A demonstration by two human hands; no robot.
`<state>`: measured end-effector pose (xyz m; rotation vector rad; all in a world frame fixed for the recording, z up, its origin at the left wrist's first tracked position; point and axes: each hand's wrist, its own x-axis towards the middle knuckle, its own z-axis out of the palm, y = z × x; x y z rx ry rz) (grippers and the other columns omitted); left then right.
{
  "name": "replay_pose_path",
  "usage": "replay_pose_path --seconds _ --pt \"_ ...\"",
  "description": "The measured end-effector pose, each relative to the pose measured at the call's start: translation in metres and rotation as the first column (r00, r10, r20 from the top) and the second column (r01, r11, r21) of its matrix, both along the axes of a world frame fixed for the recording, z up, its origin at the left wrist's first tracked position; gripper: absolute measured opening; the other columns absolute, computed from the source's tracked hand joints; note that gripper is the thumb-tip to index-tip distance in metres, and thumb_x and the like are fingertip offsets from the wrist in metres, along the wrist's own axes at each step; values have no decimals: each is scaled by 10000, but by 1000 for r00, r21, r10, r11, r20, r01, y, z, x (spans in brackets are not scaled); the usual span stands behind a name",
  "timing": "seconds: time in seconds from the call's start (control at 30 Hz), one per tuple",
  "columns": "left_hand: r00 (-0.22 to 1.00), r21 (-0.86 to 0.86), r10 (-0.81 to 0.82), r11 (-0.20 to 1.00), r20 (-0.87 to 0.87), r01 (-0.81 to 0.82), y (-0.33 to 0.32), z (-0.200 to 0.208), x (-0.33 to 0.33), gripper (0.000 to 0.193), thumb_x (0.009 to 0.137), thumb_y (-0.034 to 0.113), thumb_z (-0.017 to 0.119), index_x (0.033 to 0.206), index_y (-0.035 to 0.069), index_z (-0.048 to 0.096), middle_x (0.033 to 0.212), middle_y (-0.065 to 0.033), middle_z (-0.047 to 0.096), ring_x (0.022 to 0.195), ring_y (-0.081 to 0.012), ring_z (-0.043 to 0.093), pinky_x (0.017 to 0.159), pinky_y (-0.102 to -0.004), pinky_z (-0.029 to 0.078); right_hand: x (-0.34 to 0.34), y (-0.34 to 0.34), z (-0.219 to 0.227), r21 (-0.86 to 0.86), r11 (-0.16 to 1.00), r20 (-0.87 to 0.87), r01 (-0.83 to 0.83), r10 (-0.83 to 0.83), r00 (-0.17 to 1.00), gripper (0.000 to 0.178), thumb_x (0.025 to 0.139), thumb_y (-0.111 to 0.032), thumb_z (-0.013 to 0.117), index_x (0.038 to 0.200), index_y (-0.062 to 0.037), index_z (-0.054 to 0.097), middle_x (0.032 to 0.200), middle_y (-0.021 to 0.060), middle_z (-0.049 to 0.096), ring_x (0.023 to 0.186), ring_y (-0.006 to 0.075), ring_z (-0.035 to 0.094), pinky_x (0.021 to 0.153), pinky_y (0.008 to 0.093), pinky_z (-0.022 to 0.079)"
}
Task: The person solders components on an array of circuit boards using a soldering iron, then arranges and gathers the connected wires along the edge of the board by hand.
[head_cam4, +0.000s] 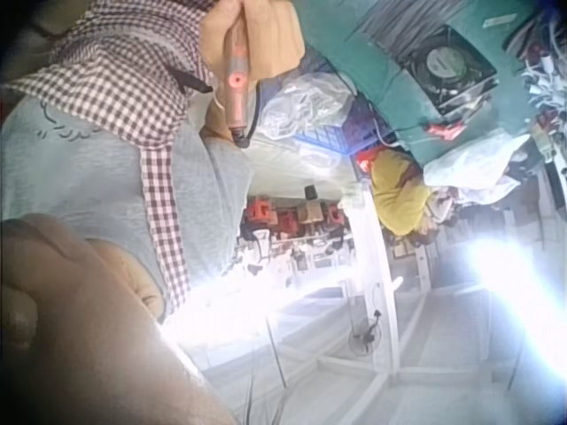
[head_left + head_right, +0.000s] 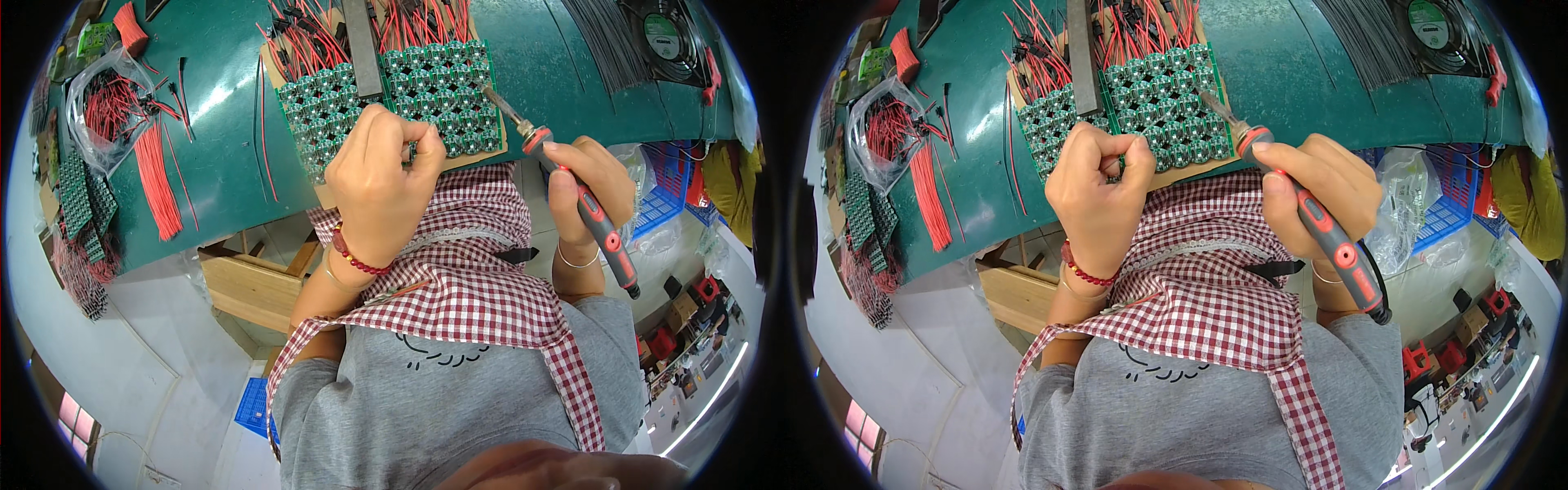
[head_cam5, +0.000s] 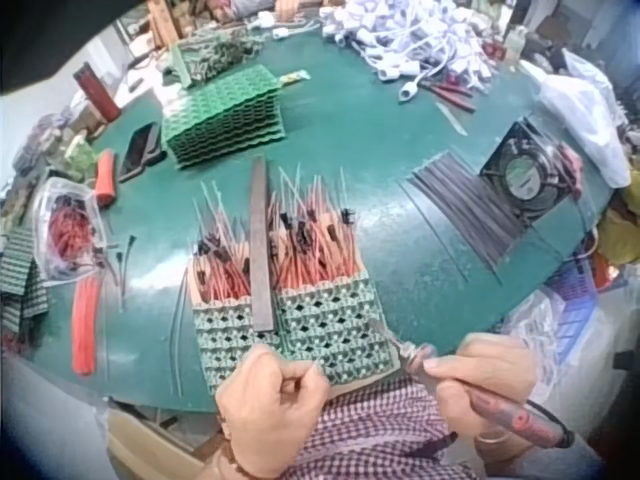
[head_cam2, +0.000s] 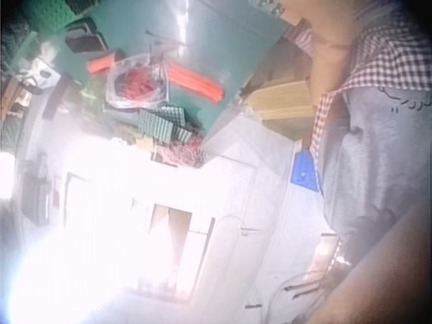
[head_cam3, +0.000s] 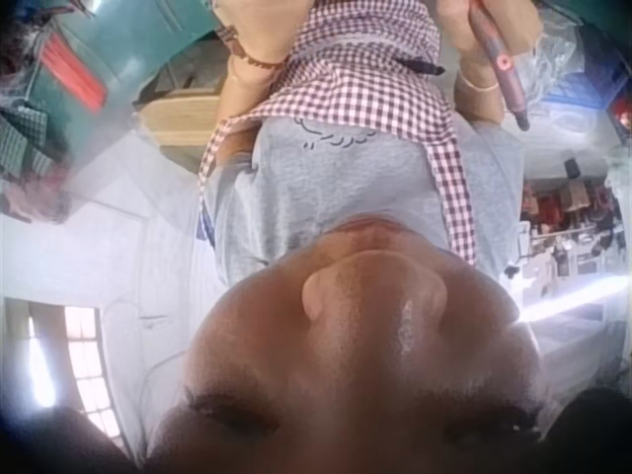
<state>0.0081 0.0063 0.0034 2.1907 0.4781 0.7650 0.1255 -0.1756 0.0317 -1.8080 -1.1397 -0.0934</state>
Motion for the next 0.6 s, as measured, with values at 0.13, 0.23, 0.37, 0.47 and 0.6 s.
replay_pose_path --seconds 0.13,0.23,0.37,0.47,0.6 --pt "999 99 11 995 -40 -7 1 0 3 210 702 -40 704 730 43 513 673 -68 526 546 -224 547 476 -337 429 0 5 0 23 1000 -25 5 -4 1000 223 705 44 649 924 22 685 576 69 527 451 188 478 434 304 364" --pt "998 126 12 992 -56 -4 0 -2 3 215 689 -47 698 726 41 506 674 -72 520 550 -235 548 478 -342 430 2 7 -3 34 999 -1 -1 1 1000 224 690 59 644 909 27 679 581 75 536 449 197 484 434 305 368" --pt "999 108 9 994 -52 -4 -3 0 4 219 682 -52 693 719 39 497 670 -75 511 552 -246 546 480 -348 429 3 6 -3 26 1000 12 -3 3 1000 227 677 64 639 899 31 679 585 80 548 456 203 506 440 305 381" --pt "999 120 15 993 -51 -9 -3 0 4 224 678 -54 693 714 38 492 667 -76 504 551 -252 542 480 -355 426 1 9 -2 29 1000 -5 -1 1 1000 214 673 64 641 881 34 681 585 81 557 455 204 516 443 302 391" --pt "999 120 9 993 -53 -3 -3 0 4 227 675 -56 693 716 37 490 665 -79 498 551 -254 540 483 -360 425 -2 11 1 21 1000 14 20 -21 1000 202 675 60 646 872 38 680 590 81 572 451 195 522 441 296 397"
